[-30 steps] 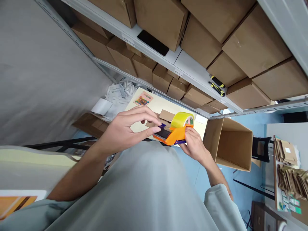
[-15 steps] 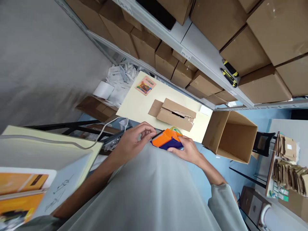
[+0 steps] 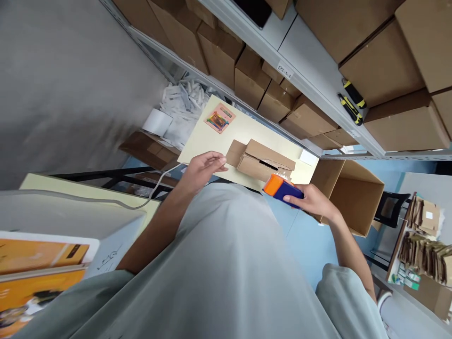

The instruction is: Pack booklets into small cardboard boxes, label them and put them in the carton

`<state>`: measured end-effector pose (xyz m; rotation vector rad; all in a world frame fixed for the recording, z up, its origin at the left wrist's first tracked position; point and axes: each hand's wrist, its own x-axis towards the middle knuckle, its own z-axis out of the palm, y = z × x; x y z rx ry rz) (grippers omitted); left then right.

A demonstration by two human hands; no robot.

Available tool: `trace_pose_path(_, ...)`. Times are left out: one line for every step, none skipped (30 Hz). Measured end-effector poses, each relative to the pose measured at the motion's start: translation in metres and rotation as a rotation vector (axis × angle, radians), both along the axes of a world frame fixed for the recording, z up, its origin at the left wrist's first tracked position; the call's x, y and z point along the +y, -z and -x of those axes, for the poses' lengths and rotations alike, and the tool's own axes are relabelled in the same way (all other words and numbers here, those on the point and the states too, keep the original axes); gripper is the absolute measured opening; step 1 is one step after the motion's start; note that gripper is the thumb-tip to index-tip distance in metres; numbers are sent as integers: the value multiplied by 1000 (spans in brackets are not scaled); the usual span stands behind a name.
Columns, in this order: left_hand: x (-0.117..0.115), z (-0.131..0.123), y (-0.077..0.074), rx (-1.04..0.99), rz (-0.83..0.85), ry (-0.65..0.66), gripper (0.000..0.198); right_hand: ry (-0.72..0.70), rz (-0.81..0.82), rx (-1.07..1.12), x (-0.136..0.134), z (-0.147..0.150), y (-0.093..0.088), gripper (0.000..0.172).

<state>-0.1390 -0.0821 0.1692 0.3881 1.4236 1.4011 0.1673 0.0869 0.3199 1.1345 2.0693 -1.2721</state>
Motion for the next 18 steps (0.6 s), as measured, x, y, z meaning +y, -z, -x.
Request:
trace_pose_path(10,-3,11,-100,-5,-14,49,1,25,-10,10,2,2,56)
trace_pose_path(19,-7,22,-191,-4,-19,50,2,44,-22,19,5,5,56)
trace_pose_path(28,-10,33,-270,-1,-21,49,6,52,-37,28,8,9,56)
trace_pose_path(36,-14,42,-337,4,-22,48,17,48,-46,37,11,13,57)
trace_pose_path(42,-17,51,-390,13,-25,46,30,44,-52,44,14,18,58)
trace_pose_path(47,-19,58,-431,22,-33,45,42,48,-56,51,16,23,59)
trace_pose_path(51,-20,65,-462,33,-46,43,53,61,-55,57,18,29,60)
trace_pose_path(55,-20,71,-483,45,-61,43,67,85,-51,62,19,35,61)
trace_pose_path(57,-19,76,-499,58,-77,42,86,117,-46,66,21,40,61)
trace_pose_path(59,-18,80,-511,72,-89,41,110,154,-43,70,22,46,62)
trace_pose_path(60,-16,83,-524,84,-97,40,136,190,-44,73,23,53,62)
trace_pose_path(62,-15,86,-538,96,-100,38,162,219,-51,75,24,59,63)
trace_pose_path(63,-12,88,-554,106,-101,37,181,239,-60,77,25,65,64)
trace_pose_path(63,-10,90,-569,115,-101,36,191,254,-68,78,26,72,64)
trace_pose_path(64,-8,92,-583,123,-100,35,191,267,-74,79,27,79,65)
trace_pose_path(64,-7,93,-595,129,-98,34,185,279,-77,79,28,85,65)
trace_pose_path(64,-5,95,-606,135,-97,34,176,289,-76,79,28,91,66)
trace_pose_path(63,-4,97,-613,139,-94,34,162,299,-73,79,29,97,66)
